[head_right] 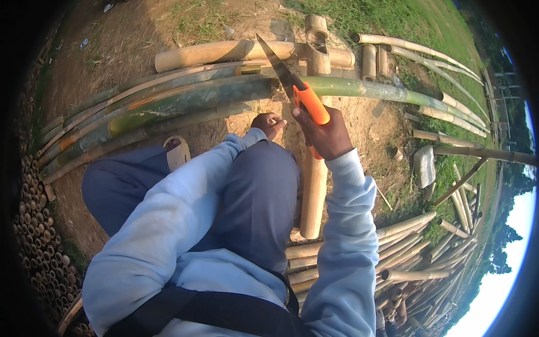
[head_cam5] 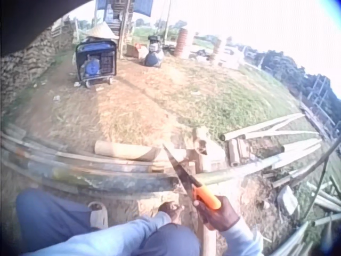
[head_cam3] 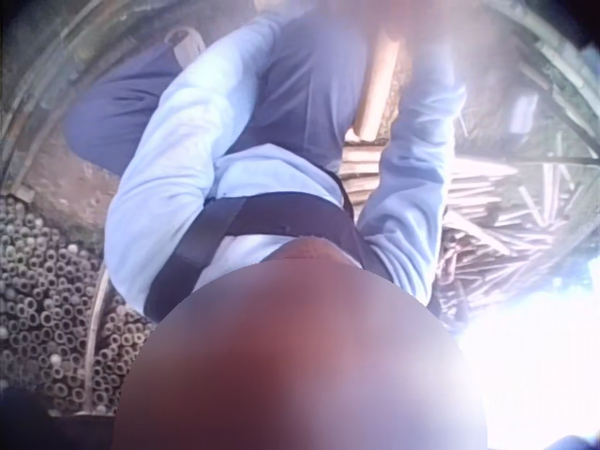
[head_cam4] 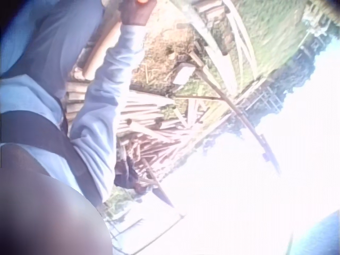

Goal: The person positions bamboo poles on a makeshift sawhorse and uses a hand saw to cut them into shorter sections. The person repeatedly adjusts the bamboo and saws through the poles, creating cut pieces that fall to the ground.

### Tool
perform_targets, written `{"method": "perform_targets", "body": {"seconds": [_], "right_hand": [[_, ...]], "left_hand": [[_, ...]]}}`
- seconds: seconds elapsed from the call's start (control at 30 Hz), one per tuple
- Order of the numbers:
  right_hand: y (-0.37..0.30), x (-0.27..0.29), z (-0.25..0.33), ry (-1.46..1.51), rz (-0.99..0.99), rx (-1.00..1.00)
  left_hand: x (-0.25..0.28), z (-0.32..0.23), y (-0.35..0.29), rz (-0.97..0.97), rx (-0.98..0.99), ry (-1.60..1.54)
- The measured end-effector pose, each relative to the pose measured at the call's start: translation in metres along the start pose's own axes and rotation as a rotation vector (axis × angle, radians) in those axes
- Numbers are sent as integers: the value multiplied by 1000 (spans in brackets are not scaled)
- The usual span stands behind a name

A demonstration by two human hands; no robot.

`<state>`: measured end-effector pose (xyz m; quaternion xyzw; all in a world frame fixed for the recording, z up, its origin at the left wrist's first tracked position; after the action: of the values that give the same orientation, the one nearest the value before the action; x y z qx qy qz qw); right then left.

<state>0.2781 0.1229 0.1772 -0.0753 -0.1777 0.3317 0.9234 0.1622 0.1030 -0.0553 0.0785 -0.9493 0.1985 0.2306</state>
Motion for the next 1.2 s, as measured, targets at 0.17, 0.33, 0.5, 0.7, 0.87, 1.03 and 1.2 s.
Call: {"method": "perform_targets", "body": {"seconds": [0.17,0.33,0.5,0.7,0.87,1.03,1.2], "right_hand": [[2,1,-1,7,3,11],[2,1,-1,17,-11,-8],[-2,0,1,27,-31,-23],[-3,-1,-1,16,-39,-34],[-7,-3,-5,29,-49,-18],[-12,0,-18,11,-39,20],[-26,-5,-59,-6,-165,50]], "left_hand": [[-20,4,9,112,253,-1228],[-23,-5,16,163,300,-1451],[-29,-3,15,153,272,-1585],[-26,25,25,43,305,-1311],[-4,60,15,-105,87,-125],[-34,77,-24,266,90,514],[100,-14,-52,-498,-412,438]]}}
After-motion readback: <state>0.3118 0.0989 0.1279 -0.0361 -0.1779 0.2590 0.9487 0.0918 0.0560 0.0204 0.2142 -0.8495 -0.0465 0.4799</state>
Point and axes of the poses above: each hand's wrist, its own y-axis towards the middle knuckle, its own x-axis out of the back of the hand, z = x × y, the point moved 8 cm from there along y, towards the middle knuckle, and after that the axes turned 6 degrees about y, right-handed, at the moved point
